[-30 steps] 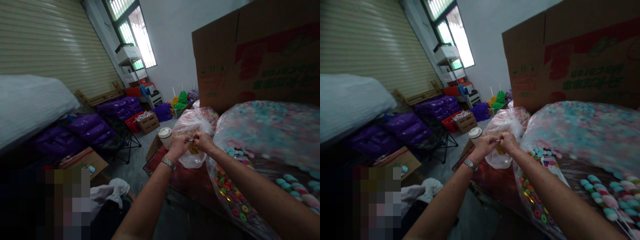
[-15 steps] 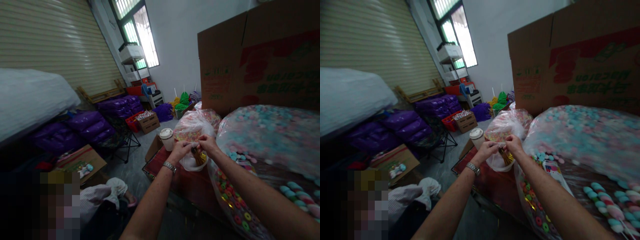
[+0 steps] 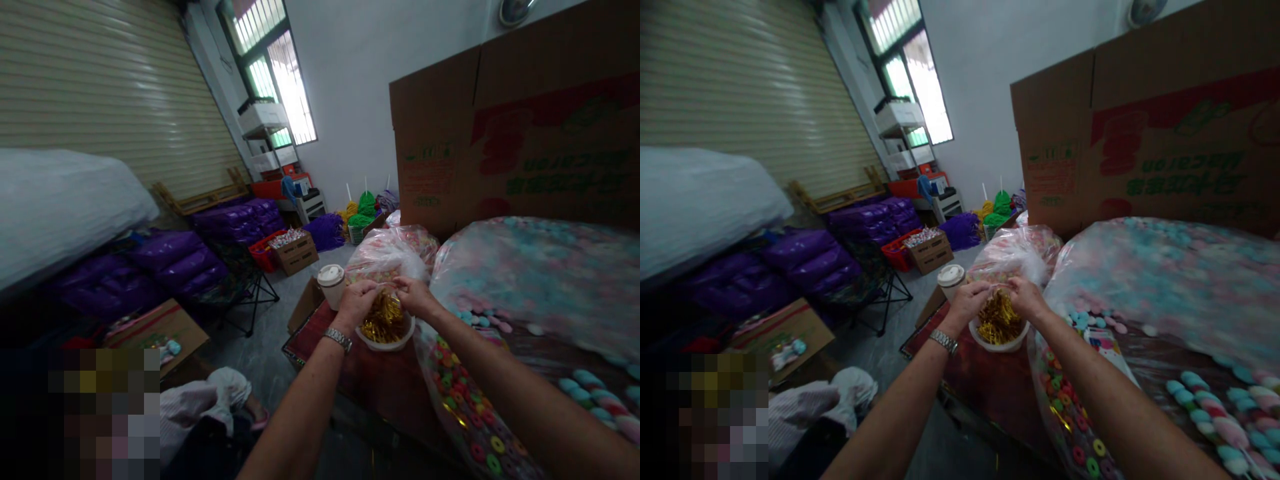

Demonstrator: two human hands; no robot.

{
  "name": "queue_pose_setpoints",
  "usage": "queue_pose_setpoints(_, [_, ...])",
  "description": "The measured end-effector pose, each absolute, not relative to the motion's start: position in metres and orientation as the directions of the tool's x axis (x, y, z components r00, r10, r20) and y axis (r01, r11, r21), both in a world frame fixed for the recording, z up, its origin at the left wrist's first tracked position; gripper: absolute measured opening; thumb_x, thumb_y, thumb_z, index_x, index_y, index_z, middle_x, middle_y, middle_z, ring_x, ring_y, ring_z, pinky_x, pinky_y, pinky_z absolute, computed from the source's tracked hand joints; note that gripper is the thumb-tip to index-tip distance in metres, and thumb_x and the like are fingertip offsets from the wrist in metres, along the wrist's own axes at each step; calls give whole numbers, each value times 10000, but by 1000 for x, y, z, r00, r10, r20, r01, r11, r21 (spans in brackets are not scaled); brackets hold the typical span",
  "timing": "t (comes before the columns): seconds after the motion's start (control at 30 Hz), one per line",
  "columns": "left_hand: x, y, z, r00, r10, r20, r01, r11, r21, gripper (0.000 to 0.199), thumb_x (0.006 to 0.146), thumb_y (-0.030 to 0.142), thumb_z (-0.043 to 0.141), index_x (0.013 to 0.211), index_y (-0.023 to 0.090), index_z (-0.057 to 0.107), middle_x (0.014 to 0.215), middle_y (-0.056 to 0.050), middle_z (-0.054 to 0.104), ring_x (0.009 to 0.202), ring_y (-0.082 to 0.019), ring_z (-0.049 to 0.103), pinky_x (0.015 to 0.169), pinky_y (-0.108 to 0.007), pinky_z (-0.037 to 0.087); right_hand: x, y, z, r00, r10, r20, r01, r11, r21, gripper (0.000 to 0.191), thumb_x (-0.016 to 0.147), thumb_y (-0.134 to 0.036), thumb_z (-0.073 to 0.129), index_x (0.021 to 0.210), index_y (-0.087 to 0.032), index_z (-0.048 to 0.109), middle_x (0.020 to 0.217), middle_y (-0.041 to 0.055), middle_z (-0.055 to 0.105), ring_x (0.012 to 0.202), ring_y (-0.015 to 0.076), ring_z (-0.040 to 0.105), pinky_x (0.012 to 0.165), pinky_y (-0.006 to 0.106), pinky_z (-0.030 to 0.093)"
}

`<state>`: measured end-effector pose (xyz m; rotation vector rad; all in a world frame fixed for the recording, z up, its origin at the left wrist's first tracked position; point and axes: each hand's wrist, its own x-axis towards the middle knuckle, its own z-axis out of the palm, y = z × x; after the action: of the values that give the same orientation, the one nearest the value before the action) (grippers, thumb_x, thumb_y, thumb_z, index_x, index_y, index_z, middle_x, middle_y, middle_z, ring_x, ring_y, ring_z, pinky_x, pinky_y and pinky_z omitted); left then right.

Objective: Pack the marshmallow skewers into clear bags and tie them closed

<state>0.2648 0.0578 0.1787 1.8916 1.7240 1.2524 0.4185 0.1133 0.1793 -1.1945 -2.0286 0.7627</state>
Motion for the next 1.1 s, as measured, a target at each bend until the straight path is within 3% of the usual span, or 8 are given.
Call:
queue_pose_setpoints(0.17, [265,54,182,-96,903,419,647,-263,716,239,834,227,498,908,150,712,879,-29,706,808,-161,629,754,-238,488,419,108,188,-464,835,294,624,544,-561,127,885,-215,575,808,-122,616,910,35,621,856,162,584,798,349,477])
queue_pose_setpoints(0.27, [269,53,179,-110,899,425,660,-253,707,266,855,262,476,931,159,708,914,-35,703,854,-173,624,792,-258,486,416,109,199,-523,803,286,648,593,-477,161,893,-234,563,786,-124,612,927,43,616,847,158,581,798,340,470])
queue_pose_setpoints(0.5, [256,51,179,-97,915,392,741,-196,642,288,877,249,445,1057,154,649,1019,-50,668,925,-160,603,843,-245,459,424,113,216,-517,812,270,691,582,-428,144,882,-249,571,809,-135,621,835,29,623,823,166,583,780,336,458])
queue_pose_setpoints(0.6, [250,50,165,-138,928,347,806,-99,584,284,866,190,427,1040,116,639,1024,-94,648,952,-178,585,868,-281,447,434,109,217,-484,834,263,690,549,-472,156,858,-214,572,731,-134,615,719,17,611,734,158,580,711,304,451])
queue_pose_setpoints(0.77, [265,41,138,-143,953,267,892,8,451,254,832,150,452,993,173,647,1108,-76,593,1000,-175,552,909,-290,420,460,97,210,-368,890,269,643,453,-618,195,788,-167,517,597,-161,550,608,13,575,648,157,562,592,240,393])
queue_pose_setpoints(0.93, [301,10,138,-139,963,231,949,63,309,185,816,222,494,840,153,664,1118,-140,559,1015,-283,528,893,-425,412,516,79,198,-250,958,137,486,247,-839,276,817,-378,354,696,-191,517,395,-31,459,345,129,420,378,215,297])
queue_pose_setpoints(1.03, [321,-4,142,-134,947,292,971,67,227,294,851,262,451,1051,115,607,1309,-206,418,1210,-358,369,989,-519,289,557,56,187,-207,977,46,351,118,-929,364,781,-517,320,711,-196,476,366,-34,438,284,115,329,318,211,246])
queue_pose_setpoints(1.1, [331,-3,144,-69,963,259,978,14,207,383,883,291,407,1198,101,514,1340,-203,402,1252,-318,348,1024,-475,271,581,33,181,-149,989,17,269,57,-961,382,756,-563,345,700,-200,450,395,-33,448,305,108,342,321,204,252])
